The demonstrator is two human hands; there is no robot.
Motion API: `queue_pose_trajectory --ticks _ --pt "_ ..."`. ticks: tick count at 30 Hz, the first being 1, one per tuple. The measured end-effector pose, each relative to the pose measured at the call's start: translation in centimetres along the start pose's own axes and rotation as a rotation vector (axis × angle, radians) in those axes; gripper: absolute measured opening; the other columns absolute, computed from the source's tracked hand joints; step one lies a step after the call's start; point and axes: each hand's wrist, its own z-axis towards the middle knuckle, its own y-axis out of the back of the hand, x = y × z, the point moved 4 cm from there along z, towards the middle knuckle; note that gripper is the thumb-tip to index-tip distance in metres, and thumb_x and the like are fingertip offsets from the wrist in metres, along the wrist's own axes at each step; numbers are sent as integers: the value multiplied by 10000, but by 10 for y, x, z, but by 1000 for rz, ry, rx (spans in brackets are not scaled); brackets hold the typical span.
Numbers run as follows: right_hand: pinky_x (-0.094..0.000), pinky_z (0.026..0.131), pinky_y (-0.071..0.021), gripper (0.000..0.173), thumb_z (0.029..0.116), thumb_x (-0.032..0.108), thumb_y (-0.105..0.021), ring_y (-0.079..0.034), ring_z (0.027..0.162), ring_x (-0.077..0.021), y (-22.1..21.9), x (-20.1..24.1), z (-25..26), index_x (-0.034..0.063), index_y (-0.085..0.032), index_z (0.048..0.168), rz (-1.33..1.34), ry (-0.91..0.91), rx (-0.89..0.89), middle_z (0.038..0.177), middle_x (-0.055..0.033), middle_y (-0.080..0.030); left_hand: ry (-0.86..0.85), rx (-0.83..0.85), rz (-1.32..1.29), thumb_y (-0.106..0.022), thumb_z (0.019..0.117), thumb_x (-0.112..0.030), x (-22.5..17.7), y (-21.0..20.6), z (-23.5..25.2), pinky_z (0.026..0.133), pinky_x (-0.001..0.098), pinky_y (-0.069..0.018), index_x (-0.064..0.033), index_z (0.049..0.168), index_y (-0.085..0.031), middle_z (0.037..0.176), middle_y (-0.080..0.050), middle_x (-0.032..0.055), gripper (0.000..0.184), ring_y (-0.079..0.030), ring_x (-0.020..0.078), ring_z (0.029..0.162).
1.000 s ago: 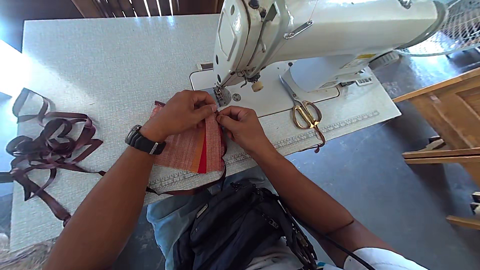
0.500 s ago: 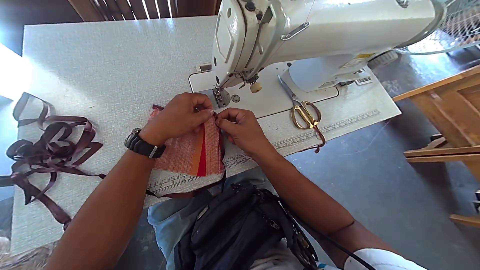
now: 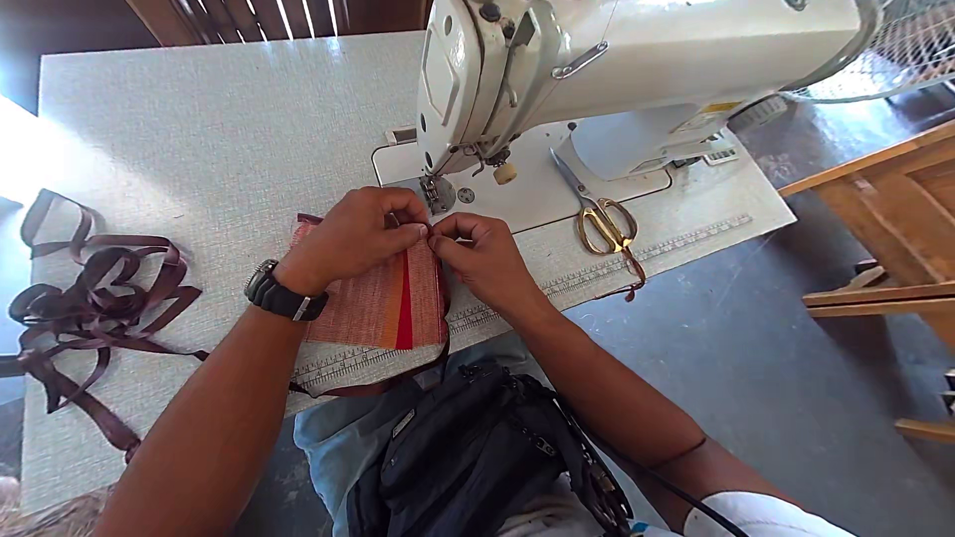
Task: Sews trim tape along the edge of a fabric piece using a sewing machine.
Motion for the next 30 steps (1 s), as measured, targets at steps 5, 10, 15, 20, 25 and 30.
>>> queue_pose_trajectory --ticks 5,10,15,20,25,30 --pt "-220 446 -434 124 1011 146 -654 -522 503 -103 1 -1 0 51 -728 983 46 -6 7 783 -53 -672 3 -14 -2 -666 993 -179 1 0 0 518 246 -524 -150 992 -717 786 -701 -35 59 -615 68 576" --pt "-221 446 -431 108 1003 131 -659 -516 506 -104 0 -4 0 49 -728 1012 89 1 -2 786 -60 -666 19 -12 -74 -666 998 -163 2 -1 1 512 267 -566 -121 988 -709 776 -713 -2 61 -653 104 574" --pt "-217 453 -444 97 1002 124 -664 -523 511 -99 2 -2 1 47 -722 989 75 9 6 789 -57 -668 12 8 -123 -670 991 -125 1 -1 0 538 284 -600 -104 1036 -710 813 -727 22 64 -685 128 611" --pt "-221 469 -457 87 997 106 -663 -539 524 -103 3 2 0 41 -716 973 18 51 -6 757 -52 -655 -4 10 -119 -667 993 -127 -1 -1 -1 530 274 -591 -105 1037 -718 807 -727 17 71 -678 120 600" --pt "-224 479 -476 89 997 113 -671 -558 533 -103 2 4 1 46 -720 965 -5 34 2 752 -49 -661 -8 4 -94 -663 999 -149 -1 2 -2 516 262 -571 -115 1006 -728 771 -715 7 73 -658 104 580" --pt "-219 484 -482 103 1005 129 -675 -567 541 -100 1 2 1 40 -715 971 2 31 14 762 -51 -668 -8 7 -65 -640 1013 -184 1 2 -1 501 255 -542 -128 1000 -728 746 -697 -9 105 -630 89 560"
